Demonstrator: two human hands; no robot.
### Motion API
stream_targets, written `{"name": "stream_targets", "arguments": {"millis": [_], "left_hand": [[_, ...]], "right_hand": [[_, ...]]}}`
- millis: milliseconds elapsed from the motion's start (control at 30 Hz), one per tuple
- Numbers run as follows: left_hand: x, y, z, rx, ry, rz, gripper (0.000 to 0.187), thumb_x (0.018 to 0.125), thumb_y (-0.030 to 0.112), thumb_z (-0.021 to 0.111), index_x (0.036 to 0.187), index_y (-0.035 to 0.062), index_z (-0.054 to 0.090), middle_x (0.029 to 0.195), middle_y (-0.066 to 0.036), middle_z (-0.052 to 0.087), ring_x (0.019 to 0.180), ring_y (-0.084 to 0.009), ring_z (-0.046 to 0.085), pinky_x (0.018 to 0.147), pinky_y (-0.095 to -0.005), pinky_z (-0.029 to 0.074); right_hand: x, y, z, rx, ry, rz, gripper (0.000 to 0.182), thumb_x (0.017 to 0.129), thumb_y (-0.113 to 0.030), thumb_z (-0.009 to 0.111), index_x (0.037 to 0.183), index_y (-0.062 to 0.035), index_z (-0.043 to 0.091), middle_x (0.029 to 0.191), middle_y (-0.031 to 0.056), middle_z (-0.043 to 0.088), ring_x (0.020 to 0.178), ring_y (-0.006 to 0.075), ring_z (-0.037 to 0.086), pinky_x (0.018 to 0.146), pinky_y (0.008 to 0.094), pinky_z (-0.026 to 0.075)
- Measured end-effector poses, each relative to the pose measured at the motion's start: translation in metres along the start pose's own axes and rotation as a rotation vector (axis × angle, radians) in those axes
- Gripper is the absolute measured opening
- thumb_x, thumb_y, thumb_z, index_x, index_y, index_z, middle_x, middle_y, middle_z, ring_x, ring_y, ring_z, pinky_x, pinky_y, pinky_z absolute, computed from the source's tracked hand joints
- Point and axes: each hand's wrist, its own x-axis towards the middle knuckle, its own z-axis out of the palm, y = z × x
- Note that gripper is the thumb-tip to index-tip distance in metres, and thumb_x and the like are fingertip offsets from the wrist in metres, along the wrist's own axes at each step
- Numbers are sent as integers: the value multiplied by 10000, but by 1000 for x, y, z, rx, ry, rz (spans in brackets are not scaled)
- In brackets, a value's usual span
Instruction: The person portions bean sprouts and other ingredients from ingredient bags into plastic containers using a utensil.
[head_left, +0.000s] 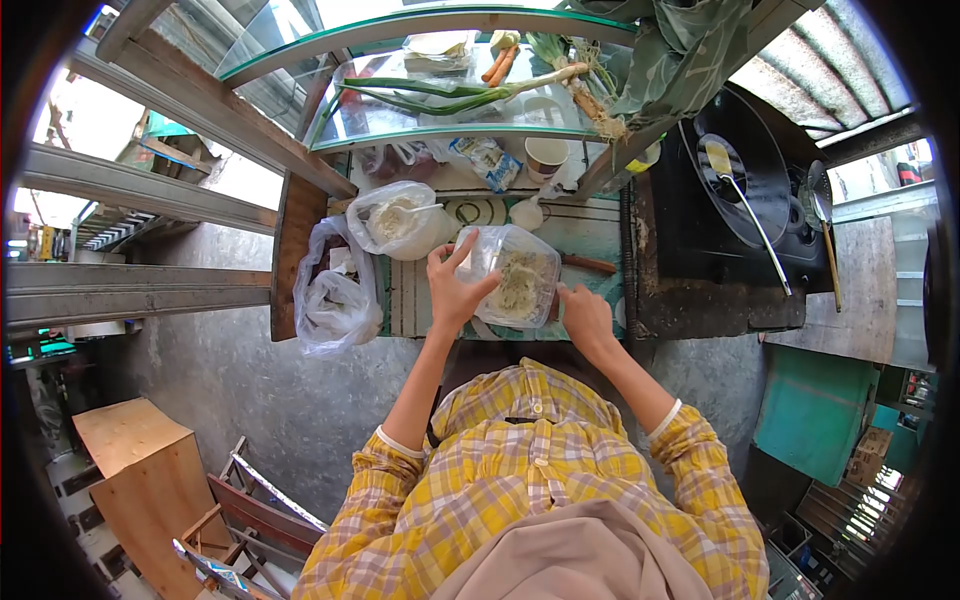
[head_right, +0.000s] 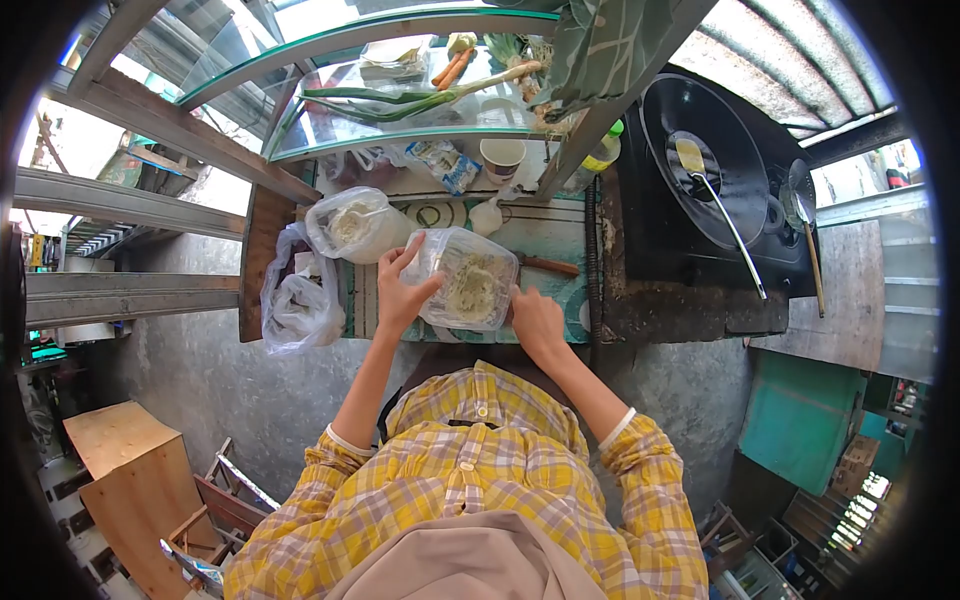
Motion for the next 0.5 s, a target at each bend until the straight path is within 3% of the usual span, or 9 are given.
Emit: {"name": "stream_targets", "arguments": {"millis": [167,300,333,433,500], "left_hand": [[-4,1,-1,16,56,2,681,602,316,749,1262,261,588,1124,-157,446,1091,-323,432,958,-428,365],[-2,-1,1,7,39,18,682,597,319,751,1256,248,593,1120,-156,447,1087,-326,432,960,-430,363],[-2,1,1,12,35,21,681,595,321,753,1253,244,596,1120,-156,448,1085,-328,433,961,-431,362],[-3,7,4,51,47,22,676,592,322,751,1246,240,603,1120,-157,449,1087,-331,433,966,-434,359],[0,5,0,39,65,27,673,589,319,751,1242,240,606,1120,-157,448,1091,-334,430,968,-434,358]], "right_hand": [[-16,-11,25,96,-53,29,236,820,-59,477,984,-85,645,842,192,614,711,400,613,620,490,492],[-5,-1,-17,183,-169,-10,233,807,-54,470,961,-75,644,855,213,622,739,419,607,631,500,485],[2,-10,-36,133,-147,32,257,806,-58,472,994,-84,646,837,204,614,746,415,606,628,499,482],[10,-6,2,115,63,22,269,812,-65,476,1016,-97,648,816,189,607,738,400,611,612,499,480],[-8,-9,6,68,-53,-64,265,817,-68,479,1018,-101,648,807,185,601,734,388,614,607,494,481]]}}
